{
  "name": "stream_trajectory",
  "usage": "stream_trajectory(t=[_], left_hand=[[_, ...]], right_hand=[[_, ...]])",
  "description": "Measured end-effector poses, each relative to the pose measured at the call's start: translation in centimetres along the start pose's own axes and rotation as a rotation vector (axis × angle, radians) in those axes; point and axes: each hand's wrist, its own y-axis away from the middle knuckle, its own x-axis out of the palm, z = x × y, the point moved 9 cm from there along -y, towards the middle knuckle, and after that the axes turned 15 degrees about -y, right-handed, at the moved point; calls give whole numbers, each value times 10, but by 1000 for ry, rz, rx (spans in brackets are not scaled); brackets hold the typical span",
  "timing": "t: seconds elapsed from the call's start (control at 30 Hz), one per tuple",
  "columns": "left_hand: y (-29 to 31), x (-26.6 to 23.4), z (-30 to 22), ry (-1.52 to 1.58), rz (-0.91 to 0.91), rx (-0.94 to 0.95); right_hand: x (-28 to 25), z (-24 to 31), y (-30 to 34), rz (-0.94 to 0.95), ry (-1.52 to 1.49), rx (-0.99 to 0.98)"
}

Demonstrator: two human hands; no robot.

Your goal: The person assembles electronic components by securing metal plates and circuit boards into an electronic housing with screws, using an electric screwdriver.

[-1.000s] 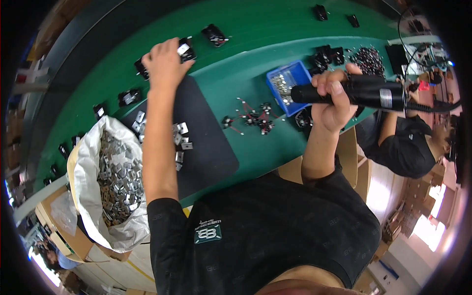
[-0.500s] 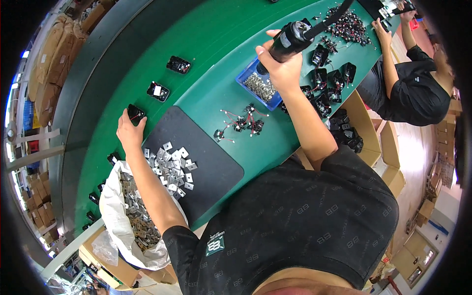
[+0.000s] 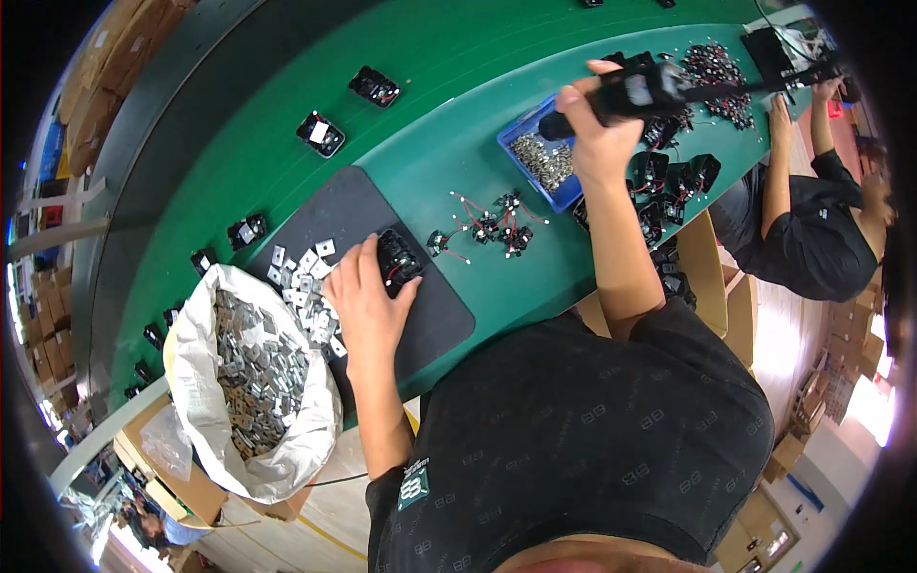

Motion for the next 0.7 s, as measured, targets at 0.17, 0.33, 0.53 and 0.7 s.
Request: stream_trajectory(t=[0.17,0.33,0.53,0.7], left_hand=[[3,-13,-6,98,57,-12],[-1,-6,59,157,-39,-226],[-16,0,85,-15,-140,-193],[-30,3,88,47,0,-222]], right_hand=[[3,15,-2,19,-31,-19],[-6,35,1,33,-101,-94],[9,52,9,142,-263,-79],[18,60,19,161,-358,0]])
